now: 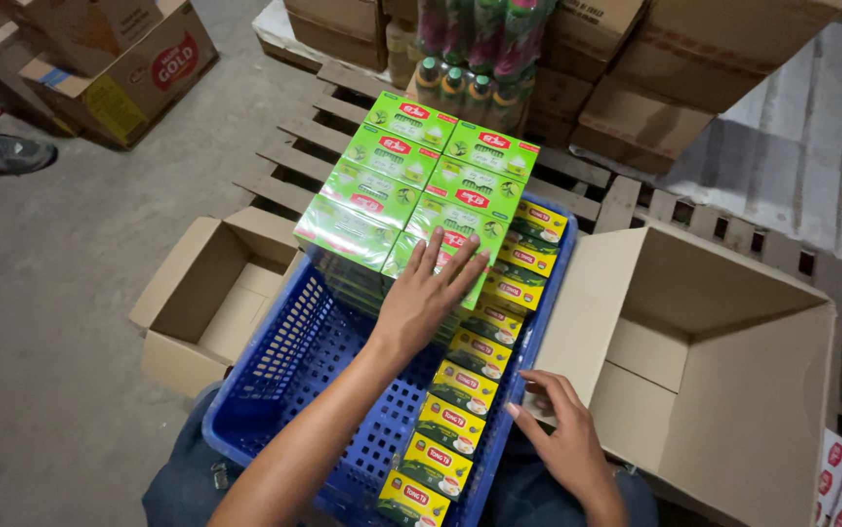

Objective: The person transfers small green and yellow boxes from a blue plastic basket into a larger cardboard box. They arrange the boxes in neat rows within the larger box, filling it up.

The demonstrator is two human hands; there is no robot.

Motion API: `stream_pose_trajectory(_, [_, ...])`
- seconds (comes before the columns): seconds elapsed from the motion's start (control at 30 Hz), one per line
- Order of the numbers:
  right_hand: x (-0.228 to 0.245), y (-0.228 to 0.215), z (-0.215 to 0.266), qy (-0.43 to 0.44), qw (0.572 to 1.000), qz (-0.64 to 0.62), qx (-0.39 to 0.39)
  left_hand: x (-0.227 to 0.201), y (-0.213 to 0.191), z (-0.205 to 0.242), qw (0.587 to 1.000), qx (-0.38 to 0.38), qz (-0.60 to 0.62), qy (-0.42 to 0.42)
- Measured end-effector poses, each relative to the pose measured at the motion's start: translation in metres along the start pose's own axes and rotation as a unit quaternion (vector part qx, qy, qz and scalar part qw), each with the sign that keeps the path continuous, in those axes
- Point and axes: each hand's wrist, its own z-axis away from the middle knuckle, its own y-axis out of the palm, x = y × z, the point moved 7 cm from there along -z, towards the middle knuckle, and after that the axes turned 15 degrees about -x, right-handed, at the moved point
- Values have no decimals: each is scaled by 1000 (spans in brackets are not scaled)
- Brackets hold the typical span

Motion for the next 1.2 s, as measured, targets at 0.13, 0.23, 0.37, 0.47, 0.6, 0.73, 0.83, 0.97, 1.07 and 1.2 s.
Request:
stream_pose_trajectory(0.13, [7, -2, 3, 28, 999, 3, 18, 1, -2, 2, 1000, 0, 12, -4])
stream_pose_trajectory(0.23, [7, -2, 2, 26, 999, 10, 19, 2, 1, 1, 1000, -7, 7, -4])
stream_pose_trajectory(0.37, [6, -3, 1, -15, 1000, 5, 8, 2, -6, 0, 1000, -5, 8, -7])
stream_pose_trajectory(0.47, [6, -4, 4, -11, 1000, -2, -2, 4, -13, 0, 999, -4, 41, -16])
stream_pose_trajectory(0.6, [1, -25, 5, -19, 988, -78, -133, 6, -12, -1, 999, 1, 49, -15])
stream_pose_trajectory(0.73, [2, -38, 9, -18, 972, -123, -197, 6, -15, -5, 997, 20, 74, -27])
stream_pose_trajectory(0.83, [5, -52, 15, -13, 962, -156, -224, 1, -51, -20, 999, 32, 15, -18])
stream_pose_trajectory(0.97, [-28, -111, 34, -32, 937, -109, -330, -37, -96, -38, 999, 22, -34, 1])
stream_pose_trajectory(1.07, [-80, -167, 63, 32, 885, 37, -464, -85, -96, -44, 998, 16, 47, 23])
stream_pose_trajectory(1.2, [-153, -219, 89, -16, 805, 244, -541, -162, -67, -36, 923, 69, 370, -80])
